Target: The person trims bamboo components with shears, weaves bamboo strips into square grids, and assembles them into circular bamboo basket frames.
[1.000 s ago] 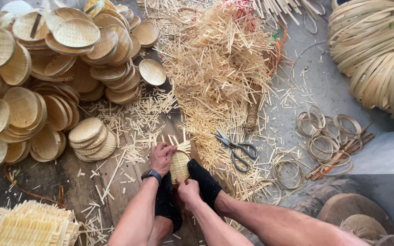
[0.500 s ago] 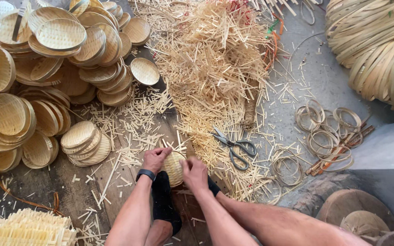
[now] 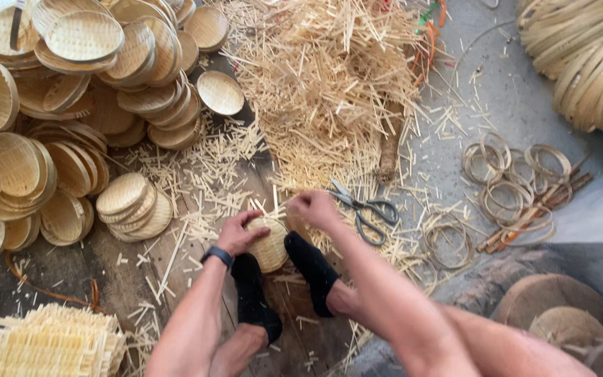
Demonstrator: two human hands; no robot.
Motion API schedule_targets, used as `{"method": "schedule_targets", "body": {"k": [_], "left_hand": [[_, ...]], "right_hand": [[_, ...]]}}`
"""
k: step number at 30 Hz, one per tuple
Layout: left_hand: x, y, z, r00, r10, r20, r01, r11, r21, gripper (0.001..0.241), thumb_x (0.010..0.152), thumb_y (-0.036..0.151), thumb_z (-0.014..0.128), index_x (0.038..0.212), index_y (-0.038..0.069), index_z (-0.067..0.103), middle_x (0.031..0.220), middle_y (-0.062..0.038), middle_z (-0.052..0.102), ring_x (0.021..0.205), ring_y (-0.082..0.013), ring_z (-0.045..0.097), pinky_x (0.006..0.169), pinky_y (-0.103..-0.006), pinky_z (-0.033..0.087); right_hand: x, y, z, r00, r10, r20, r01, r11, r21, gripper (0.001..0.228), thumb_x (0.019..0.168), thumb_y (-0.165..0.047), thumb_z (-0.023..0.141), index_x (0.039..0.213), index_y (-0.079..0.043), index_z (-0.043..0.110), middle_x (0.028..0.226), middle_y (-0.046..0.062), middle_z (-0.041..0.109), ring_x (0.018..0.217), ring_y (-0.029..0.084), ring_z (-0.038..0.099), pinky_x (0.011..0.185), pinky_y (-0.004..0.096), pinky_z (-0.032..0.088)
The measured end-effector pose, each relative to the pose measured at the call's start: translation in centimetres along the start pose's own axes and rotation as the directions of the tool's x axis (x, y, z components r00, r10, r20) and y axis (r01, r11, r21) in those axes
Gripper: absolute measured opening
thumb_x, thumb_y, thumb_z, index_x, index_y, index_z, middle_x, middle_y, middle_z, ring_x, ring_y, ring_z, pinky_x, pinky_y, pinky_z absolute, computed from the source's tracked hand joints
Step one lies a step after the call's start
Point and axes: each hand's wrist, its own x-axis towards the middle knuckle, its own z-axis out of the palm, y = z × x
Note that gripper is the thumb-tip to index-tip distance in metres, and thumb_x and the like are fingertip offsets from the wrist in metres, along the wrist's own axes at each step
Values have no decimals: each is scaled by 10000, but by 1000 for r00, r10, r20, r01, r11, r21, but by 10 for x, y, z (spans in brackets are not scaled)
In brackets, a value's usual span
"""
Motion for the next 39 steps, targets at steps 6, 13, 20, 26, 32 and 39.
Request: {"method": "schedule_targets", "body": {"k": [6,13,20,26,32,39], "left_hand": [[-46,77,22,891,405,-205,-267,833,484,222,779,182,849,972,113,764,957,-80,745,964,-288,679,867,-393,548],[-130,43,66,824,559,88,-432,520,737,196,689,-12,674,796,139,738,1135,-19,747,1223,-307,564,1035,-476,401],[-130,92,49,629,569,-529,-215,782,585,97,710,16,648,730,111,648,1187,-60,730,1276,-288,534,1095,-480,393],[-91,111,17,765,-359,-534,605,685,406,243,962,359,731,1059,147,665,1004,-148,730,1054,-316,669,945,-422,514],[-92,66,45,820,401,-408,143,547,825,633,810,473,776,1252,38,644,1325,-196,607,1230,-362,573,1087,-513,416],[-69,34,72,833,268,-484,332,457,825,590,874,411,740,1386,151,608,1291,-158,632,1146,-303,582,1150,-616,197]], "right_hand": [[-48,-33,-185,982,-175,76,164,575,-802,316,1003,-338,625,1047,-43,731,1132,165,719,1042,288,693,927,451,559],[-63,121,-183,985,-67,156,157,712,-684,245,885,-345,717,960,-128,801,956,143,775,894,324,741,841,474,593],[-27,266,-70,977,-153,-152,62,876,-479,604,782,-357,826,1280,-74,633,1292,256,575,1178,452,571,967,506,495],[-9,249,-75,990,-10,-138,-68,833,-548,919,633,-391,952,1344,-5,516,1293,241,544,1224,428,530,1067,497,434],[4,268,-81,1000,23,-8,-24,891,-453,729,631,-265,906,1227,9,587,1154,208,668,1100,372,635,962,447,524],[-12,241,-79,985,142,101,-108,953,-284,439,750,-310,811,987,21,647,827,176,715,760,310,691,747,423,554]]}}
